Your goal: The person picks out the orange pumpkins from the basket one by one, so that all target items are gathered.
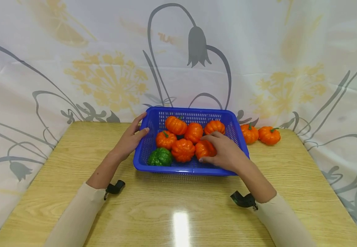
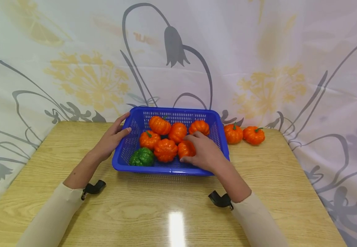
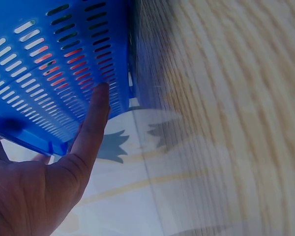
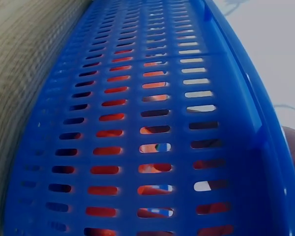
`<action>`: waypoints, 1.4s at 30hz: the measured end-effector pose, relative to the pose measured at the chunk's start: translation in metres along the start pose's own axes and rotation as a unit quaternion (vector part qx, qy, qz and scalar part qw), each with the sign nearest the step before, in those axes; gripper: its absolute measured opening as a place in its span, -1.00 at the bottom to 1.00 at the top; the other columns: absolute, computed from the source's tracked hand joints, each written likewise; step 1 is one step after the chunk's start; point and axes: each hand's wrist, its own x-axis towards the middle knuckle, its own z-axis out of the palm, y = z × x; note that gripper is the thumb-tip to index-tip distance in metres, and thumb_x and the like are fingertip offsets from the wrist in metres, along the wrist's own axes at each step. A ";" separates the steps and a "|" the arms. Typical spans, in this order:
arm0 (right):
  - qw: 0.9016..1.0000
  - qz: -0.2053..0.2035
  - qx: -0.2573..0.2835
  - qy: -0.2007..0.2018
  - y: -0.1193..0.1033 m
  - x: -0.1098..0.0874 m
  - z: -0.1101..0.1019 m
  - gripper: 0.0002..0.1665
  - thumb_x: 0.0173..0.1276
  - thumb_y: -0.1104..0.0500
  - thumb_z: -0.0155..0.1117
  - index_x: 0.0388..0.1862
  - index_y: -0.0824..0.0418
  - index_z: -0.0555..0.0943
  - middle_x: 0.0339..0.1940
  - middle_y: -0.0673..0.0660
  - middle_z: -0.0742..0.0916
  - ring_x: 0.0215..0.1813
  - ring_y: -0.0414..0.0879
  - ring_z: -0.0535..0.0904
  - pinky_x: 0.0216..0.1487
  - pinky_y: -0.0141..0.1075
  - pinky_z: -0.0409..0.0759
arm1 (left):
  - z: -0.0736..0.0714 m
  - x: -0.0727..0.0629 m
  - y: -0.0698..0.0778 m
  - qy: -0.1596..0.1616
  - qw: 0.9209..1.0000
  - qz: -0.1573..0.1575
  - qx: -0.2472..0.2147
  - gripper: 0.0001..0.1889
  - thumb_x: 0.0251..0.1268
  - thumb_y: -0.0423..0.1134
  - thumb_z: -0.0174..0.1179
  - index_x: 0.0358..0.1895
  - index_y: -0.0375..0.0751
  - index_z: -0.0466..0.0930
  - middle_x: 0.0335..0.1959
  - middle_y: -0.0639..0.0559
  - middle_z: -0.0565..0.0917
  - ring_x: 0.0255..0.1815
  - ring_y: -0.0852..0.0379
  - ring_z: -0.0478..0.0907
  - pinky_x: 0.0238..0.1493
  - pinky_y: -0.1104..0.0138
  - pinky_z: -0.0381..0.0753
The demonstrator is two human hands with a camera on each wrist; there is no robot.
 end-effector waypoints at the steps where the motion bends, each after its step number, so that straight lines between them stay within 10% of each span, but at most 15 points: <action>1: 1.000 0.001 -0.002 -0.007 0.000 0.000 0.000 -0.18 0.21 -0.08 0.69 0.39 0.19 0.65 0.35 0.29 0.64 0.35 0.25 0.58 0.43 0.20 0.49 | 0.000 0.000 0.000 0.001 1.000 -0.001 -0.001 -0.30 0.74 -0.13 0.01 0.77 0.21 -0.06 0.42 -0.38 0.44 0.25 -0.34 0.61 -0.07 0.24 0.77; 26: 0.999 -0.012 0.023 -0.028 0.010 -0.004 -0.005 -0.14 0.17 0.17 0.64 0.46 0.21 0.55 0.42 0.29 0.58 0.41 0.26 0.52 0.45 0.23 0.45 | 0.000 0.000 -0.001 -0.001 1.000 0.000 0.000 -0.29 0.74 -0.13 0.02 0.77 0.21 -0.07 0.40 -0.41 0.44 0.24 -0.37 0.61 -0.08 0.24 0.77; 42: 0.988 -0.047 0.105 0.105 0.019 -0.016 -0.011 -0.14 0.10 0.18 0.66 0.40 0.15 0.52 0.24 0.17 0.58 0.15 0.04 0.57 0.17 0.04 0.66 | 0.000 0.000 -0.002 -0.001 1.000 0.001 -0.002 -0.29 0.74 -0.13 0.02 0.77 0.21 -0.06 0.39 -0.41 0.44 0.24 -0.38 0.61 -0.08 0.24 0.78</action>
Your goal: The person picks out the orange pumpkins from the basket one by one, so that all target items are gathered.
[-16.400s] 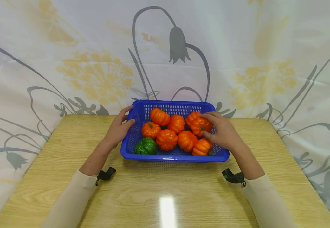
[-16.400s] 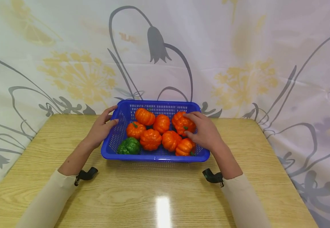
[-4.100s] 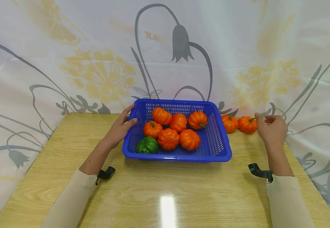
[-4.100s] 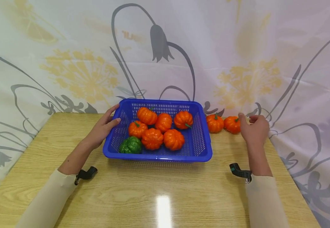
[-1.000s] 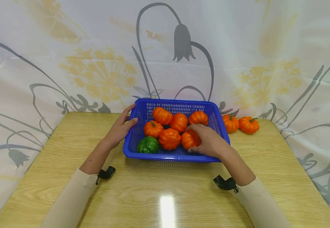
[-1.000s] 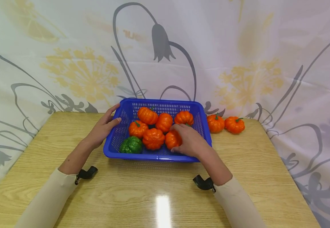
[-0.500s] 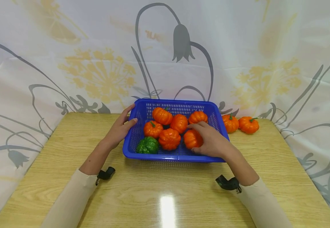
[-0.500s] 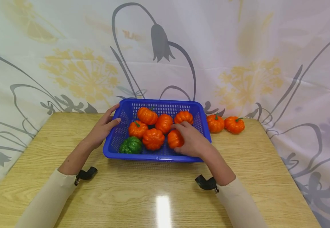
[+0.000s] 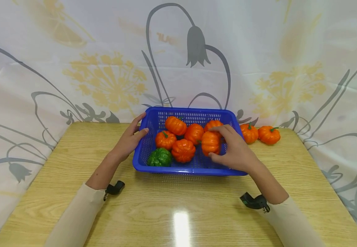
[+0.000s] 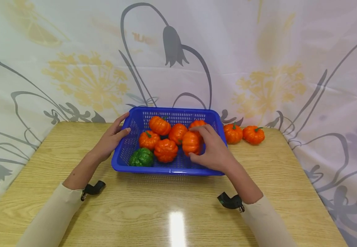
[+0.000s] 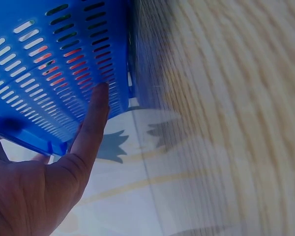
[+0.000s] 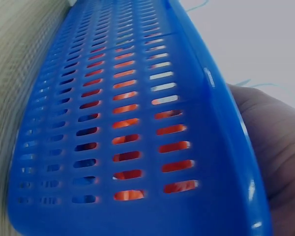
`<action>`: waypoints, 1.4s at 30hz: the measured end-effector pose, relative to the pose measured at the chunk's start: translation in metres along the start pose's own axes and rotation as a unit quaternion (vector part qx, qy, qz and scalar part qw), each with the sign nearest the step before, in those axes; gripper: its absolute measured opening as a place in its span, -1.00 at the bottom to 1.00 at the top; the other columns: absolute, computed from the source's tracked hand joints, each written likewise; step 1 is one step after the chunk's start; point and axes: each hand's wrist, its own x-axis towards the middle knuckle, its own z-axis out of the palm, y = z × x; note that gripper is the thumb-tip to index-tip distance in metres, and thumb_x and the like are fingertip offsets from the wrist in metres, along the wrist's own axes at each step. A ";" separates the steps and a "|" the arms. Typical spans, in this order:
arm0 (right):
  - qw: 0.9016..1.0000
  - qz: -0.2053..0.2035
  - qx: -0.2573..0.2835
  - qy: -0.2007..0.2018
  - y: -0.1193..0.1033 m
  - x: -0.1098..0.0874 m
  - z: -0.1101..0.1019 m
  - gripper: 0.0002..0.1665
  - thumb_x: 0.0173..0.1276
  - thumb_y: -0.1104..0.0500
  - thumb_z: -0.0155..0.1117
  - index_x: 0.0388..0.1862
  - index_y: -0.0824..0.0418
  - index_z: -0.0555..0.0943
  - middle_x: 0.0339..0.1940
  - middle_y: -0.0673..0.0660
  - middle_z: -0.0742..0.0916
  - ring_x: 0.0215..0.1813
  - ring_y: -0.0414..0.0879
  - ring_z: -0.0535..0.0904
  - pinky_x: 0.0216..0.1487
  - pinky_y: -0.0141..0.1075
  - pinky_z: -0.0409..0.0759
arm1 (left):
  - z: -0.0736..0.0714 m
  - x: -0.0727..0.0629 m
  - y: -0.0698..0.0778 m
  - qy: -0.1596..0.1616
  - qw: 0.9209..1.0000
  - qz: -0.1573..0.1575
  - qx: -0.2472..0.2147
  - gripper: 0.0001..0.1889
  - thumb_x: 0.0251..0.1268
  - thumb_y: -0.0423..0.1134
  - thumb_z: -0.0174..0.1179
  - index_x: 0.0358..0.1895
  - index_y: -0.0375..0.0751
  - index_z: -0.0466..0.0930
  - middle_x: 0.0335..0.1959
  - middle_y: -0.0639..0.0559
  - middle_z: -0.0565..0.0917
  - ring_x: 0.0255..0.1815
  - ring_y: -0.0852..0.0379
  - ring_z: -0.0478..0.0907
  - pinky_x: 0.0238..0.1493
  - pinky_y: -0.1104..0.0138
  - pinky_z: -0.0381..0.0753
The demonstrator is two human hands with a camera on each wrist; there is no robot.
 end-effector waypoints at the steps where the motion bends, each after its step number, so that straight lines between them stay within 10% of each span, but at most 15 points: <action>1: 1.000 -0.002 0.006 0.006 0.000 -0.001 -0.001 -0.14 0.11 0.18 0.67 0.40 0.16 0.51 0.22 0.18 0.58 0.13 0.03 0.57 0.15 0.04 0.68 | 0.000 0.000 0.000 0.000 1.000 0.001 -0.002 -0.29 0.74 -0.13 0.02 0.77 0.21 -0.06 0.40 -0.41 0.44 0.24 -0.38 0.61 -0.08 0.24 0.78; 18: 0.996 0.026 0.070 0.052 0.004 -0.023 -0.027 0.00 0.23 0.29 0.58 0.61 0.18 0.34 0.45 0.24 0.50 0.37 0.16 0.51 0.33 0.19 0.55 | 0.000 -0.002 0.001 -0.001 1.000 0.005 -0.004 -0.29 0.74 -0.14 0.01 0.77 0.18 -0.07 0.40 -0.44 0.43 0.26 -0.39 0.60 -0.04 0.23 0.77; 25: 0.994 0.023 0.084 0.065 0.011 -0.030 -0.036 -0.02 0.18 0.43 0.53 0.58 0.24 0.35 0.34 0.25 0.45 0.23 0.00 0.48 0.20 -0.58 0.50 | 0.000 -0.002 0.001 0.001 1.000 0.007 -0.003 -0.29 0.74 -0.15 0.01 0.77 0.17 -0.06 0.40 -0.45 0.44 0.25 -0.40 0.60 -0.05 0.24 0.77; 42: 0.987 0.030 0.109 0.111 0.029 -0.032 -0.047 -0.04 0.13 0.57 0.47 0.50 0.41 0.27 0.40 0.31 0.43 0.17 -0.15 0.46 0.17 -0.65 0.49 | 0.000 -0.001 0.000 0.004 1.000 0.006 0.003 -0.29 0.74 -0.14 0.02 0.77 0.18 -0.05 0.41 -0.44 0.43 0.27 -0.40 0.59 -0.02 0.19 0.78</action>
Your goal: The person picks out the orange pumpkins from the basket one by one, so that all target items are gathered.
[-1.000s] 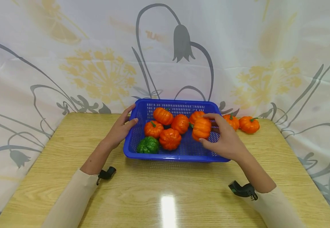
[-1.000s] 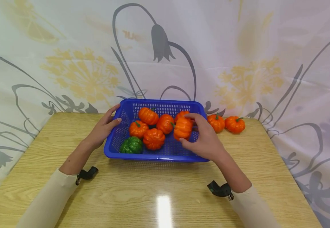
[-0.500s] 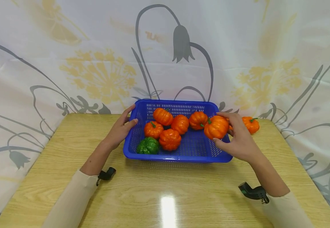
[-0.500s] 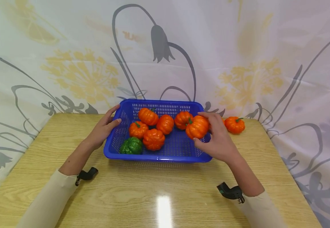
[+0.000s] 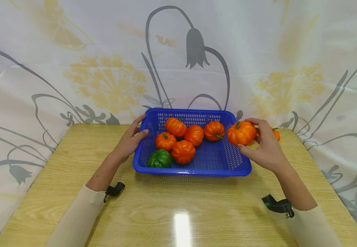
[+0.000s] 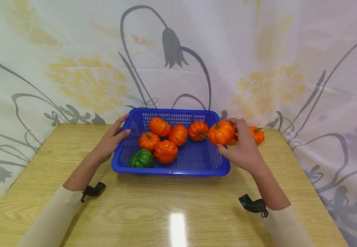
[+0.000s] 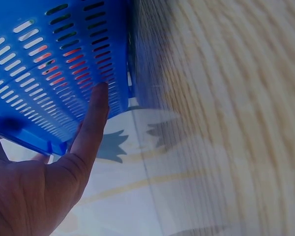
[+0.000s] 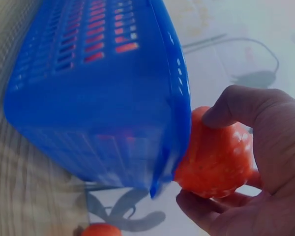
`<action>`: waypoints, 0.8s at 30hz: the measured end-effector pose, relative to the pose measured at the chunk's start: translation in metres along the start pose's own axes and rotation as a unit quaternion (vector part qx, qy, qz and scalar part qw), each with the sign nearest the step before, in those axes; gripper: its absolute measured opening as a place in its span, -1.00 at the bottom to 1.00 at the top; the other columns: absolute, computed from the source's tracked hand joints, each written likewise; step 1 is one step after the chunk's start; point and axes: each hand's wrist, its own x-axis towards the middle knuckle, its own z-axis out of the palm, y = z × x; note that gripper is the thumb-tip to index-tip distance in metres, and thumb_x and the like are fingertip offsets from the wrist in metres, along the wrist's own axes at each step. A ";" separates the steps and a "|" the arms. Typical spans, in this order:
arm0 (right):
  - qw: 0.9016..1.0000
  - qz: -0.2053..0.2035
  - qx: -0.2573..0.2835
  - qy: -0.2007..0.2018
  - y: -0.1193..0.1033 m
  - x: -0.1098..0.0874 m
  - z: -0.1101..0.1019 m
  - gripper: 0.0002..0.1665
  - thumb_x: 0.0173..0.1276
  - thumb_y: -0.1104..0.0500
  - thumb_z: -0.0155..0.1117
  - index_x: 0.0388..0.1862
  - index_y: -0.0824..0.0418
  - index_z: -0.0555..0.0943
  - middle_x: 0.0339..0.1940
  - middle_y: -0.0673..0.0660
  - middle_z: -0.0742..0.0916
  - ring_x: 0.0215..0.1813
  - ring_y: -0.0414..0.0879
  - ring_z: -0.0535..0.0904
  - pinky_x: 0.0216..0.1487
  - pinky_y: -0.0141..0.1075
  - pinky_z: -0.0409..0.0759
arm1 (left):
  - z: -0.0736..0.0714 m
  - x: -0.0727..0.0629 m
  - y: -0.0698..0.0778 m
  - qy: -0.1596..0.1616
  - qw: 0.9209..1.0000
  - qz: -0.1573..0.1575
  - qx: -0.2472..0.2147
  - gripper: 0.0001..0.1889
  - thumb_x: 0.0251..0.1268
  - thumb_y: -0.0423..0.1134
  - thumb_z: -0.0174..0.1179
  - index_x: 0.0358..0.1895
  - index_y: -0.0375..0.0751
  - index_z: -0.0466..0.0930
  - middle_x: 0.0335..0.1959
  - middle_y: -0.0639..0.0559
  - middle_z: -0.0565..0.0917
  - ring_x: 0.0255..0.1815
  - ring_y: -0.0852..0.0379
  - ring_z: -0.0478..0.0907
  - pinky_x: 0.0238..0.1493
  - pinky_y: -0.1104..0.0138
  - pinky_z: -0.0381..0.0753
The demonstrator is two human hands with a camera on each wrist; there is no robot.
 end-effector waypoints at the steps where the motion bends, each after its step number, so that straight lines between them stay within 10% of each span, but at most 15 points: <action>1: 1.000 0.006 0.002 0.003 0.001 0.000 -0.002 -0.03 0.13 0.57 0.47 0.50 0.42 0.25 0.41 0.31 0.42 0.17 -0.16 0.46 0.17 -0.66 0.49 | 0.000 0.000 0.000 -0.001 1.000 0.001 0.000 -0.29 0.74 -0.14 0.02 0.77 0.18 -0.05 0.41 -0.44 0.44 0.27 -0.40 0.60 -0.02 0.19 0.78; 24: 0.990 0.103 -0.007 0.095 0.034 0.003 -0.045 -0.06 0.29 0.46 0.41 0.63 0.31 0.28 0.48 0.20 0.29 0.19 -0.12 0.45 0.06 -0.70 0.51 | 0.000 -0.001 0.001 -0.008 1.000 0.001 -0.002 -0.29 0.74 -0.12 0.02 0.77 0.22 -0.06 0.43 -0.41 0.42 0.29 -0.39 0.58 -0.01 0.19 0.77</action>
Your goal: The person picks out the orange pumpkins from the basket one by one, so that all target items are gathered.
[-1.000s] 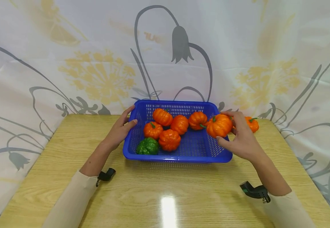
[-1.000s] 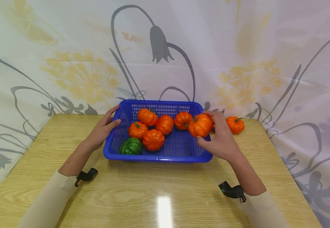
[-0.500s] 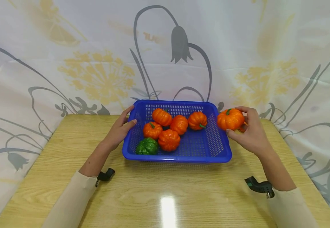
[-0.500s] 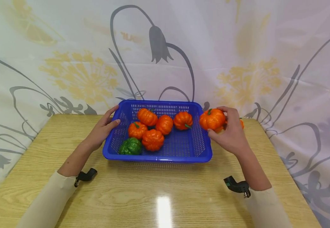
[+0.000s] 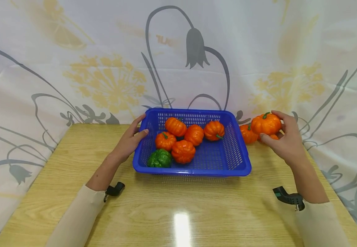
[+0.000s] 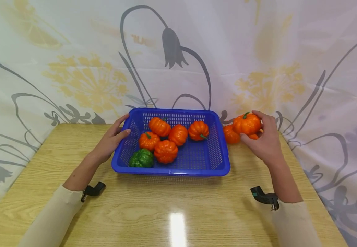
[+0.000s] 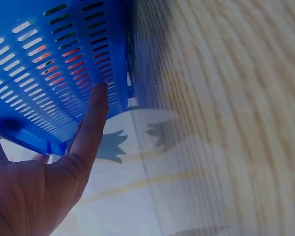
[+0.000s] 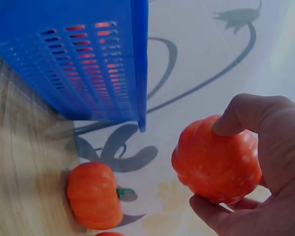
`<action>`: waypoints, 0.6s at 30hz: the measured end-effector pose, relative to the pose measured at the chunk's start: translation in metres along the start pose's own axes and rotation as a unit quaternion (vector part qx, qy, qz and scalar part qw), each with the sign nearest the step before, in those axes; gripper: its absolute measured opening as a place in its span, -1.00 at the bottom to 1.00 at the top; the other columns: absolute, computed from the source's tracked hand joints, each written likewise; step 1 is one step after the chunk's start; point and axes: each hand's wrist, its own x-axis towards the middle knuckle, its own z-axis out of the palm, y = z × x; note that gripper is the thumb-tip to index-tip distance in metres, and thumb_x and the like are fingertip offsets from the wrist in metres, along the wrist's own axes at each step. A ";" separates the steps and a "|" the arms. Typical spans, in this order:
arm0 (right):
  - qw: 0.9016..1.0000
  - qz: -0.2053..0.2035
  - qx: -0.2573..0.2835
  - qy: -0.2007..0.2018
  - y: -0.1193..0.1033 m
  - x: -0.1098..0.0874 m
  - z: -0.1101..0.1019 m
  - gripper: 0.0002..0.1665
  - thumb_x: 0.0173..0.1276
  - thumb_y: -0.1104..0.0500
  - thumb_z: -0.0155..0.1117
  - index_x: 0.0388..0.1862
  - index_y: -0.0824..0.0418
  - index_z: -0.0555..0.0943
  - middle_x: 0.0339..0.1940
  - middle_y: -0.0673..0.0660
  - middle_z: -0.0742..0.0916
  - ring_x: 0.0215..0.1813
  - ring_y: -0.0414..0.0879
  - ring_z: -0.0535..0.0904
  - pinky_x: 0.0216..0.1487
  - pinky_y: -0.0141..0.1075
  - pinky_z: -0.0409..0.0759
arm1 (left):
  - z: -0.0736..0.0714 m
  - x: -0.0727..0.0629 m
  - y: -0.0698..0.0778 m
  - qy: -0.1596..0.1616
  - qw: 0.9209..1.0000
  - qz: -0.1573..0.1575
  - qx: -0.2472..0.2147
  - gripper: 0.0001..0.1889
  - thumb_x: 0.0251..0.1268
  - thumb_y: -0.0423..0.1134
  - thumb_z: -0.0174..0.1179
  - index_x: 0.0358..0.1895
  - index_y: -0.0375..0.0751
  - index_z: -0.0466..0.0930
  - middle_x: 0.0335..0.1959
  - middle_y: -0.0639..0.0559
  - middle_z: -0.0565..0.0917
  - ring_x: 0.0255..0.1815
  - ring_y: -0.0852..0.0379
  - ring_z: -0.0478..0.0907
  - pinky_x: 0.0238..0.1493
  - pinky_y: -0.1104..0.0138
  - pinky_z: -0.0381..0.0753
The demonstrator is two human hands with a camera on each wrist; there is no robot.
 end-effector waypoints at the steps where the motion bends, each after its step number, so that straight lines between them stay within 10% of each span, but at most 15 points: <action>1: 1.000 0.004 -0.001 0.007 0.002 0.001 -0.001 -0.07 0.29 0.46 0.41 0.62 0.32 0.28 0.48 0.19 0.29 0.17 -0.13 0.45 0.06 -0.70 0.51 | 0.000 0.000 0.000 0.000 1.000 0.000 0.000 -0.30 0.74 -0.12 0.02 0.77 0.22 -0.06 0.43 -0.41 0.43 0.29 -0.39 0.58 -0.01 0.20 0.77; 18: 0.982 0.140 -0.036 0.119 0.027 0.007 -0.018 -0.04 0.41 0.11 0.48 0.69 0.16 0.26 0.62 0.22 0.34 0.34 -0.12 0.40 0.51 -0.29 0.42 | 0.000 0.001 -0.002 0.003 1.000 0.001 -0.006 -0.30 0.74 -0.13 0.01 0.77 0.20 -0.05 0.42 -0.42 0.43 0.27 -0.40 0.59 -0.06 0.24 0.78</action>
